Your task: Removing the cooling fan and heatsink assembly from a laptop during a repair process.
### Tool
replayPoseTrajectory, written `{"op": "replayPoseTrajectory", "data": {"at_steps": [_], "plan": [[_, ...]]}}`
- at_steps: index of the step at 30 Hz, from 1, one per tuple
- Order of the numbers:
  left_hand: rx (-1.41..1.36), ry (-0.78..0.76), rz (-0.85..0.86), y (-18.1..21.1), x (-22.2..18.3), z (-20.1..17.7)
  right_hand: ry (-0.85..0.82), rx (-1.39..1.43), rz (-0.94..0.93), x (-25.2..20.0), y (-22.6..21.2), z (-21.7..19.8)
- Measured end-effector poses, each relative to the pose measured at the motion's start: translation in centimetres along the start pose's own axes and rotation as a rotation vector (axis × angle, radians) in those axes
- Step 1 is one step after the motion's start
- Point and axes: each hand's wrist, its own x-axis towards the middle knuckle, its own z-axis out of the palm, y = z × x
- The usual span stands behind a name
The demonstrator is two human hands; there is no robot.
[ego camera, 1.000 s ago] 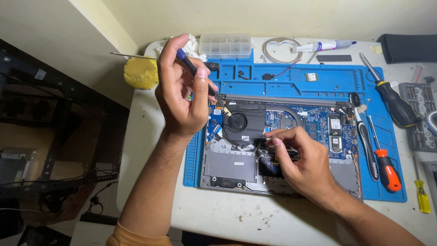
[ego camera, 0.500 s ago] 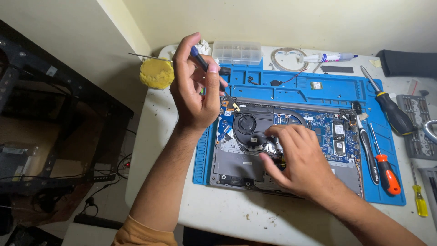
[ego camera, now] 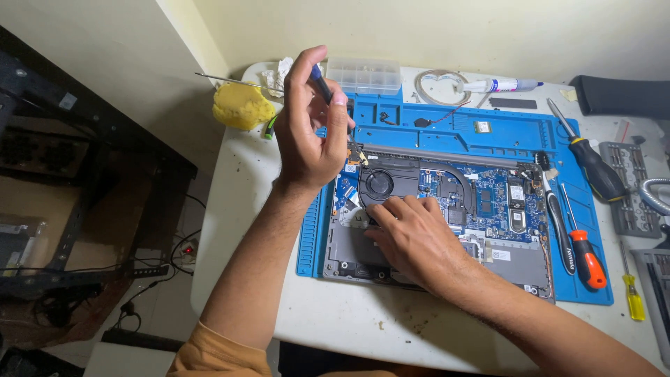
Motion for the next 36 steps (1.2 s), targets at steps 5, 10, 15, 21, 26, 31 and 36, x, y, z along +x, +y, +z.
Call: {"op": "replayPoseTrajectory", "data": {"at_steps": [5, 10, 15, 21, 26, 31, 36], "plan": [[0.040, 0.012, 0.003, -0.1, 0.0, -0.1, 0.076, -0.084, 0.032, 0.4, 0.1, 0.8], [0.031, 0.005, -0.004, -0.1, 0.0, -0.1, 0.104, -0.182, 0.024, 0.8, 0.0, 0.0], [0.023, 0.004, -0.004, -0.1, 0.0, -0.2, -0.126, 0.096, 0.064, 1.0, 1.2, -1.1], [0.020, -0.007, -0.002, 0.0, 0.1, -0.3, -0.089, 0.003, 0.005, 0.6, 0.2, -1.8], [0.009, -0.003, -0.009, 0.2, 0.1, -0.3, -0.113, -0.100, -0.021, 0.2, -0.1, -1.6], [-0.010, 0.008, -0.014, 0.0, 0.2, -0.3, -0.089, -0.333, -0.048, 0.1, -0.4, -1.2], [-0.008, 0.048, 0.002, -0.4, 0.3, -0.4, -0.077, 0.015, -0.006, 0.9, 0.0, -1.0]]}}
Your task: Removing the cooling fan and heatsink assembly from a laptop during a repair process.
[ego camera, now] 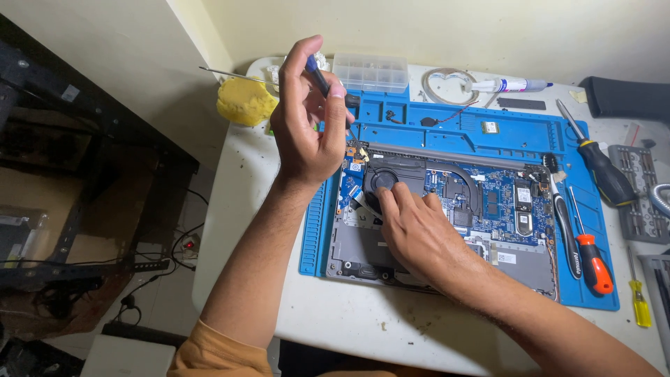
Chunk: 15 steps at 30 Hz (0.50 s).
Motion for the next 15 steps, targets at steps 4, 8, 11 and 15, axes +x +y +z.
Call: {"op": "replayPoseTrajectory", "data": {"at_steps": [4, 8, 11, 15], "plan": [[0.018, 0.007, 0.001, -0.1, 0.0, -0.1, -0.028, -0.021, 0.035, 0.2, 0.5, -0.1], [0.019, -0.002, -0.004, -0.1, 0.1, -0.1, -0.064, 0.043, 0.090, 0.6, 1.2, -1.3], [0.014, -0.008, 0.000, -0.1, 0.1, -0.1, -0.061, 0.102, 0.051, 1.0, 1.9, -2.1], [0.012, 0.009, 0.001, -0.4, 0.1, -0.2, 0.074, 0.228, 0.044, 1.1, 2.1, -2.8]]}}
